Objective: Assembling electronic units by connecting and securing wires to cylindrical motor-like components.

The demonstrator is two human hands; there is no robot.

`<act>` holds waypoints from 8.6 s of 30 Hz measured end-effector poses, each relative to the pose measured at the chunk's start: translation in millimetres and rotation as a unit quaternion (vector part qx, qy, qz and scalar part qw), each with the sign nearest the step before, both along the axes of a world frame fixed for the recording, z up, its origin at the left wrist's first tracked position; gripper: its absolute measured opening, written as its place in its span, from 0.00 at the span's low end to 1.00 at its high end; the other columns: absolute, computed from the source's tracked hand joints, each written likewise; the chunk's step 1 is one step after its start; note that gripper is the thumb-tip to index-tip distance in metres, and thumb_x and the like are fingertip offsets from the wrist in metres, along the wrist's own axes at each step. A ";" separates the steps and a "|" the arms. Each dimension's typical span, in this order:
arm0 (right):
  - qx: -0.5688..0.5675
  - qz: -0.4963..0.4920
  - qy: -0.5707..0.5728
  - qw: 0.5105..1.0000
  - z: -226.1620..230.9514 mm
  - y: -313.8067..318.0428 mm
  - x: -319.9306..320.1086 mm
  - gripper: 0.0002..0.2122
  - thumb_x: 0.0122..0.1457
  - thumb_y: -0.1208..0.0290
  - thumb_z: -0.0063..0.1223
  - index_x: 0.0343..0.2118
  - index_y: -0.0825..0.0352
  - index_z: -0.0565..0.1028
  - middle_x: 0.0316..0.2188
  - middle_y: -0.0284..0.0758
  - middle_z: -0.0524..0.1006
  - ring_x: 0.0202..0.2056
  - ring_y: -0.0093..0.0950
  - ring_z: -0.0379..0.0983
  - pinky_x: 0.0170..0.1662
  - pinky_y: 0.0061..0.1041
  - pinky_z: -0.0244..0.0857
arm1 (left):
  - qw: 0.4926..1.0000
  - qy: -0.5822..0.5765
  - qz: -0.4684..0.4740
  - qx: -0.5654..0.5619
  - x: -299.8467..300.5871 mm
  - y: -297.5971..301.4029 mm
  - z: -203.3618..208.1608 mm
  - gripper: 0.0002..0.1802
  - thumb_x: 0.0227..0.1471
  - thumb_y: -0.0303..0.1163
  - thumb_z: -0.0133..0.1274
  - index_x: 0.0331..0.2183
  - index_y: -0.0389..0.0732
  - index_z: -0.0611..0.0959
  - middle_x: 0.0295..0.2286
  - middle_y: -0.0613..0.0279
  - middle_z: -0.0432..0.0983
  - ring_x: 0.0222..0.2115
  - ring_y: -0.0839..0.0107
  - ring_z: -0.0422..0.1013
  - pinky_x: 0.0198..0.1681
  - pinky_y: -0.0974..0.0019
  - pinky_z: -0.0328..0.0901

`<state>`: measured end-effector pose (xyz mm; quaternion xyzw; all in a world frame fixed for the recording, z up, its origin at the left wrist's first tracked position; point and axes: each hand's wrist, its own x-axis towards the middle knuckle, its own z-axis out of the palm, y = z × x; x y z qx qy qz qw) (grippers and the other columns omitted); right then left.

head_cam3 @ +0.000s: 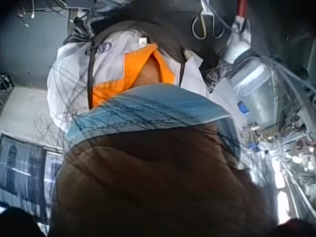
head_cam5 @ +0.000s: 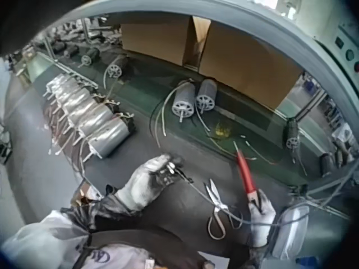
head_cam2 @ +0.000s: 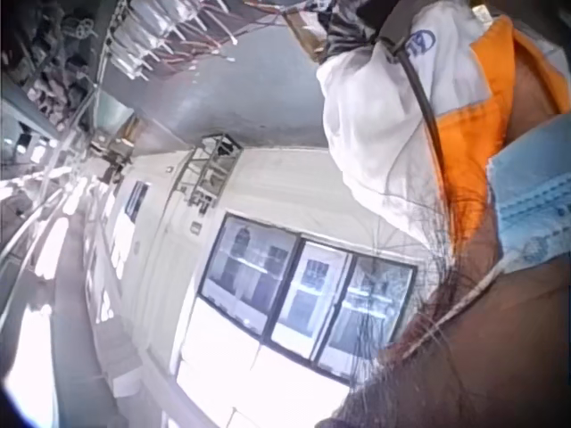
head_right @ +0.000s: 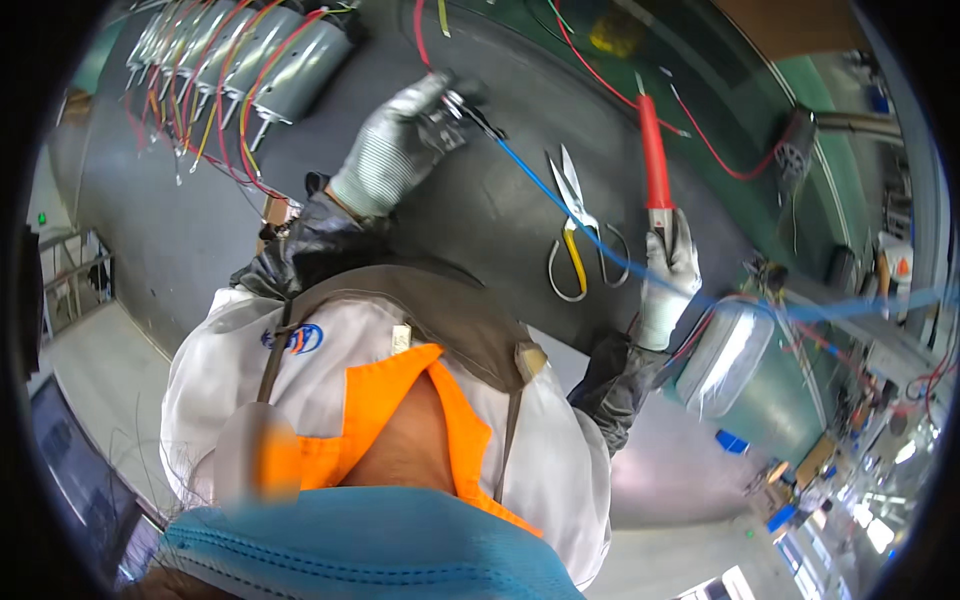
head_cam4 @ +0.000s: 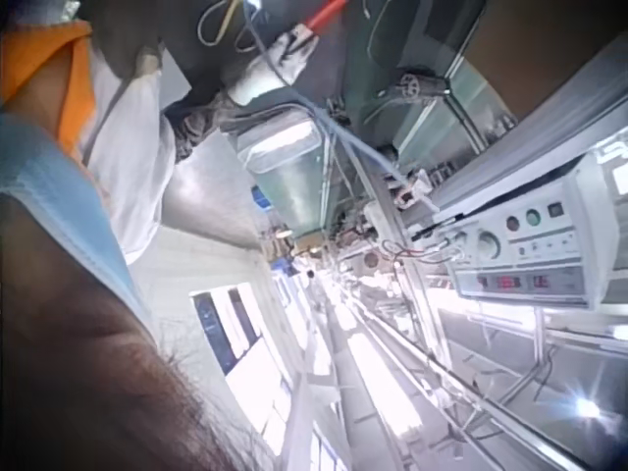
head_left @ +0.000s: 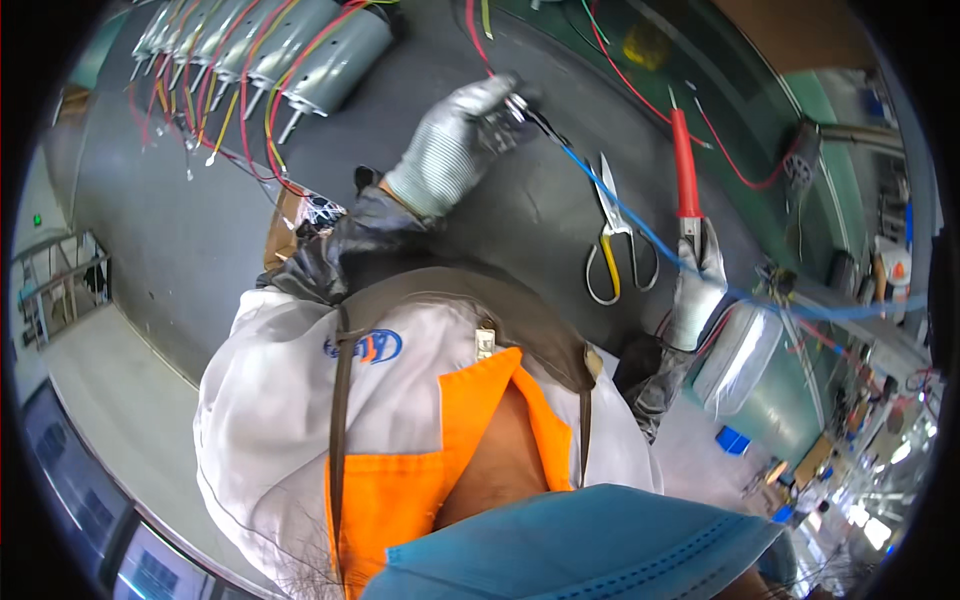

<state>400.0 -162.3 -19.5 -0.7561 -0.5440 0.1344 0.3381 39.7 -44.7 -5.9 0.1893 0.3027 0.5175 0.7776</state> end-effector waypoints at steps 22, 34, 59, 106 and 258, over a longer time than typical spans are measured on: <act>0.023 0.079 -0.070 0.994 20.7 39.3 -17.6 0.20 0.52 0.77 0.58 0.51 0.68 0.77 0.44 0.47 0.80 0.45 0.46 0.78 0.49 0.37 0.71 | 0.998 -0.057 0.008 -0.020 -6.5 -5.2 -11.7 0.14 0.64 0.35 0.50 0.47 0.38 0.78 0.42 0.56 0.78 0.44 0.62 0.75 0.52 0.55 0.69; -0.022 0.520 0.122 0.845 113.1 37.7 -157.6 0.22 0.59 0.66 0.58 0.56 0.66 0.74 0.44 0.41 0.80 0.44 0.36 0.78 0.50 0.32 0.69 | 0.923 0.367 -0.040 0.109 -3.7 20.6 4.1 0.18 0.65 0.40 0.52 0.27 0.39 0.80 0.23 0.71 0.71 0.24 0.81 0.65 0.28 0.72 0.61; -0.190 0.308 0.689 0.628 -51.7 424.1 -66.3 0.04 0.66 0.69 0.52 0.38 0.61 0.76 0.25 0.26 0.74 0.20 0.15 0.63 0.23 0.16 0.56 | 0.587 0.648 0.157 0.460 -97.6 36.7 10.9 0.24 0.48 0.26 0.58 0.50 0.38 0.80 0.46 0.53 0.75 0.49 0.53 0.72 0.53 0.53 0.66; 0.045 0.729 -0.082 0.679 33.1 66.1 -383.2 0.09 0.51 0.71 0.55 0.32 0.71 0.80 0.28 0.43 0.81 0.31 0.38 0.79 0.34 0.35 0.74 | 0.558 0.650 -0.495 0.142 -3.2 81.5 118.7 0.37 0.68 0.58 0.34 0.48 0.34 0.81 0.42 0.55 0.82 0.43 0.57 0.76 0.48 0.56 0.68; -0.130 0.149 0.543 0.816 54.0 48.5 -135.3 0.11 0.63 0.70 0.53 0.35 0.75 0.78 0.14 0.25 0.67 0.14 0.14 0.57 0.18 0.18 0.51 | 0.361 0.575 -0.163 0.716 1.4 -1.4 13.4 0.12 0.47 0.33 0.57 0.37 0.44 0.79 0.18 0.67 0.73 0.20 0.63 0.75 0.21 0.59 0.67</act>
